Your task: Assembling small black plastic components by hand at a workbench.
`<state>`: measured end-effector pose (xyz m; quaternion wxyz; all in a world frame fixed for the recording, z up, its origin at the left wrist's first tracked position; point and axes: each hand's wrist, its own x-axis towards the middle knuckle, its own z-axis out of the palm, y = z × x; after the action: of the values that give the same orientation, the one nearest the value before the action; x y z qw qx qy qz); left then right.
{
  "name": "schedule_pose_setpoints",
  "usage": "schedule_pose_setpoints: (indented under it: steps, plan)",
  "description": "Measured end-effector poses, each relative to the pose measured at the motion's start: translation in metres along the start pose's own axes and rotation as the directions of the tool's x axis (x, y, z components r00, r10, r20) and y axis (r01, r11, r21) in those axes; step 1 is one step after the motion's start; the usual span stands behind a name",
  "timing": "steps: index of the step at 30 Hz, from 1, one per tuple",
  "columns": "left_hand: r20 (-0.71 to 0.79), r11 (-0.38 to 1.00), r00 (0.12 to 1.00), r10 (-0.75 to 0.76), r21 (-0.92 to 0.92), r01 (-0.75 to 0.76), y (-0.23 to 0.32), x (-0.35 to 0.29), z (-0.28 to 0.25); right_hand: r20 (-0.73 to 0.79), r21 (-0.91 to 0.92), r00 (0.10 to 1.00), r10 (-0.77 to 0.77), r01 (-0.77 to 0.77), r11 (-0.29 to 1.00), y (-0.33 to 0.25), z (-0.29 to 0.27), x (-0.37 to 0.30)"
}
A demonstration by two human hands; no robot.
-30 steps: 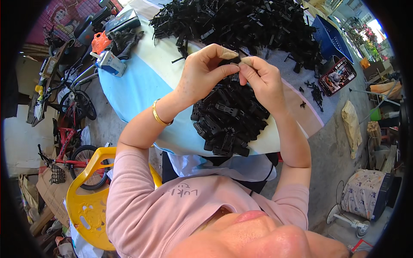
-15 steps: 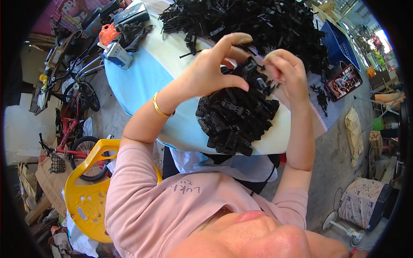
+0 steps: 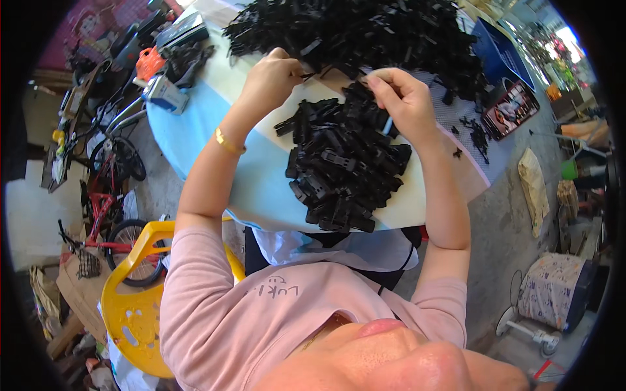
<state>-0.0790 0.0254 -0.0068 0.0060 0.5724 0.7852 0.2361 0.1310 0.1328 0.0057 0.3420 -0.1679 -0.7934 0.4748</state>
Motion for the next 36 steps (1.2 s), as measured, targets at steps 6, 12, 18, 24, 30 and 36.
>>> schedule_pose_setpoints:
  steps: [6,12,18,24,30,36]
  plan:
    - [-0.138,0.442,0.929,0.343,-0.849,-0.29,0.048,-0.02,-0.01,-0.054,0.245,0.993,0.103,-0.087,0.966,0.003,0.001,0.003]
    - [0.129,-0.005,0.976,0.176,-0.991,0.132,0.059,-0.029,-0.01,0.087,0.405,0.996,0.035,-0.067,0.912,-0.01,-0.002,-0.001]
    - [0.342,0.021,0.873,0.347,-0.934,0.358,0.052,-0.027,-0.011,0.152,0.274,0.978,-0.143,0.097,0.957,-0.007,0.0,-0.004]
    - [0.225,0.151,0.957,0.184,-0.968,0.199,0.058,-0.029,-0.01,0.085,0.3,0.995,-0.049,0.021,0.954,-0.013,0.007,-0.007]
    - [-0.137,0.402,0.989,0.061,-0.903,-0.15,0.07,-0.037,-0.005,0.071,0.108,0.997,-0.021,0.013,0.994,-0.021,0.015,-0.013]
    - [-0.258,0.472,0.965,0.053,-0.845,-0.252,0.069,-0.039,0.004,0.079,0.076,0.997,-0.015,0.009,0.997,-0.022,0.015,-0.014]
